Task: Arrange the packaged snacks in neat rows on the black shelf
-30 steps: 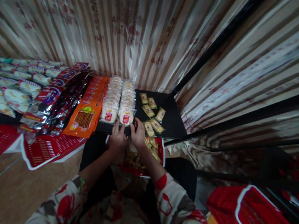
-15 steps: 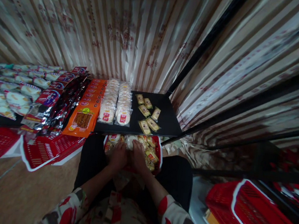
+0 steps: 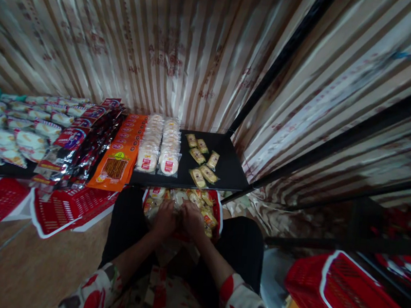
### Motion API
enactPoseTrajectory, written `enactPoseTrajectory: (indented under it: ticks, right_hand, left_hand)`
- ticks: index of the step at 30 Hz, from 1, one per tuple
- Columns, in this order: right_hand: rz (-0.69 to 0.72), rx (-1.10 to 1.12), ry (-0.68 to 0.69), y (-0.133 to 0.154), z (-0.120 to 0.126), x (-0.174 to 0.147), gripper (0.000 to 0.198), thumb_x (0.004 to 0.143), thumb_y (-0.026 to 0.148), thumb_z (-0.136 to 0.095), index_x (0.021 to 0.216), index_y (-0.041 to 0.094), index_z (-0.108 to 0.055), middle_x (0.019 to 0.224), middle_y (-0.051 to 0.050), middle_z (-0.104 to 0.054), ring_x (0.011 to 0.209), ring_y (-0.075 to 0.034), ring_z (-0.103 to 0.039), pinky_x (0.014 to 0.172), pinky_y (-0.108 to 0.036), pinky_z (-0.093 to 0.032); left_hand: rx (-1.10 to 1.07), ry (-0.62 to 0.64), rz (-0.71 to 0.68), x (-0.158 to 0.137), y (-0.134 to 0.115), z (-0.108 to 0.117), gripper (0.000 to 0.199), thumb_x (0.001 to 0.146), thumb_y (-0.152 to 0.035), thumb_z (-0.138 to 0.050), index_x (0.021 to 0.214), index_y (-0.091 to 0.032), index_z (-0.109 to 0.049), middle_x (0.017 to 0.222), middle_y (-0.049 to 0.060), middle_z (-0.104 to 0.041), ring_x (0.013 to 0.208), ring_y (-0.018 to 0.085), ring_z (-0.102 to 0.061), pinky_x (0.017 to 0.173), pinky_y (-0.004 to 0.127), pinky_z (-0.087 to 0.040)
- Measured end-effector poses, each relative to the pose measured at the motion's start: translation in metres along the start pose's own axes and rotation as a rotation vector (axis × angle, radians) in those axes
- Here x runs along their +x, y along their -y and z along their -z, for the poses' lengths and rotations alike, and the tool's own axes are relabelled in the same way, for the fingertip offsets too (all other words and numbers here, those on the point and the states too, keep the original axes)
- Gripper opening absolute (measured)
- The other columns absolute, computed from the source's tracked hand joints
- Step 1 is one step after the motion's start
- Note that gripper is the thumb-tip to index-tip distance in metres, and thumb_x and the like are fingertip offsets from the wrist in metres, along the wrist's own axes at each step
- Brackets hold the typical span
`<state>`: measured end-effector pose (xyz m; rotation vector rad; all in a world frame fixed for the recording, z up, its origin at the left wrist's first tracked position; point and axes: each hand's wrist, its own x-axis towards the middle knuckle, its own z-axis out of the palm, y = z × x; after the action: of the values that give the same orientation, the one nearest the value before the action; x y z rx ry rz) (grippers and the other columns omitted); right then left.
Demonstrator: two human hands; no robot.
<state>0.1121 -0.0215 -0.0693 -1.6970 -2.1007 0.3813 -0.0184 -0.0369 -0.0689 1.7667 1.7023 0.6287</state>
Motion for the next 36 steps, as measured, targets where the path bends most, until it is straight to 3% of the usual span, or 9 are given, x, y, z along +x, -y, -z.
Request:
enactPoseTrajectory:
  ticks: [6, 12, 21, 27, 31, 36]
  right_hand:
    - [-0.047, 0.091, -0.009, 0.008, 0.021, -0.001, 0.019, 0.088, 0.022, -0.035, 0.084, 0.020, -0.053, 0.083, -0.007, -0.065, 0.079, -0.019, -0.061, 0.072, -0.027, -0.043]
    - [-0.166, 0.409, -0.045, 0.016, 0.045, 0.007, 0.015, 0.084, 0.032, -0.039, 0.080, 0.022, -0.049, 0.073, -0.002, -0.062, 0.068, -0.017, -0.059, 0.064, -0.026, -0.042]
    - [-0.408, 0.960, -0.025, 0.027, 0.044, 0.016, 0.026, 0.068, 0.048, -0.051, 0.070, 0.023, -0.044, 0.055, 0.005, -0.050, 0.047, -0.012, -0.046, 0.045, -0.024, -0.038]
    - [-0.482, 1.107, -0.043, 0.031, 0.042, 0.024, 0.031, 0.064, 0.048, -0.058, 0.078, 0.023, -0.049, 0.056, 0.005, -0.052, 0.048, -0.011, -0.048, 0.047, -0.024, -0.040]
    - [-0.432, 1.132, -0.014, 0.034, 0.041, 0.032, 0.036, 0.058, 0.043, -0.066, 0.083, 0.022, -0.051, 0.065, 0.002, -0.060, 0.058, -0.014, -0.056, 0.058, -0.027, -0.046]
    - [-0.363, 1.047, -0.069, 0.041, 0.039, 0.050, 0.030, 0.058, 0.037, -0.066, 0.079, 0.021, -0.053, 0.065, 0.002, -0.059, 0.061, -0.013, -0.056, 0.061, -0.026, -0.046]
  left_hand:
    - [-0.152, -0.089, -0.009, 0.001, -0.005, 0.004, 0.057, 0.071, -0.009, -0.039, 0.129, -0.007, -0.041, 0.130, 0.017, -0.049, 0.123, 0.024, -0.043, 0.106, 0.041, -0.032]
    - [-0.266, -0.122, 0.048, 0.006, -0.012, 0.014, 0.062, 0.074, -0.019, -0.044, 0.135, -0.007, -0.033, 0.136, 0.016, -0.044, 0.124, 0.024, -0.043, 0.106, 0.039, -0.033]
    - [-0.399, -0.159, 0.160, 0.007, -0.016, 0.024, 0.063, 0.075, -0.022, -0.049, 0.135, -0.012, -0.032, 0.107, 0.010, -0.060, 0.090, 0.017, -0.059, 0.085, 0.032, -0.048]
    - [-0.384, -0.282, 0.164, 0.012, -0.022, 0.039, 0.057, 0.073, -0.019, -0.053, 0.129, -0.016, -0.041, 0.094, 0.005, -0.060, 0.080, 0.015, -0.058, 0.079, 0.030, -0.048]
    - [-0.346, -0.352, 0.132, 0.017, -0.026, 0.053, 0.055, 0.074, -0.019, -0.054, 0.127, -0.016, -0.043, 0.095, 0.005, -0.060, 0.082, 0.017, -0.058, 0.079, 0.032, -0.048]
    - [-0.312, -0.416, 0.112, 0.026, -0.028, 0.068, 0.053, 0.076, -0.022, -0.053, 0.128, -0.015, -0.042, 0.096, 0.006, -0.060, 0.085, 0.017, -0.058, 0.081, 0.032, -0.047]
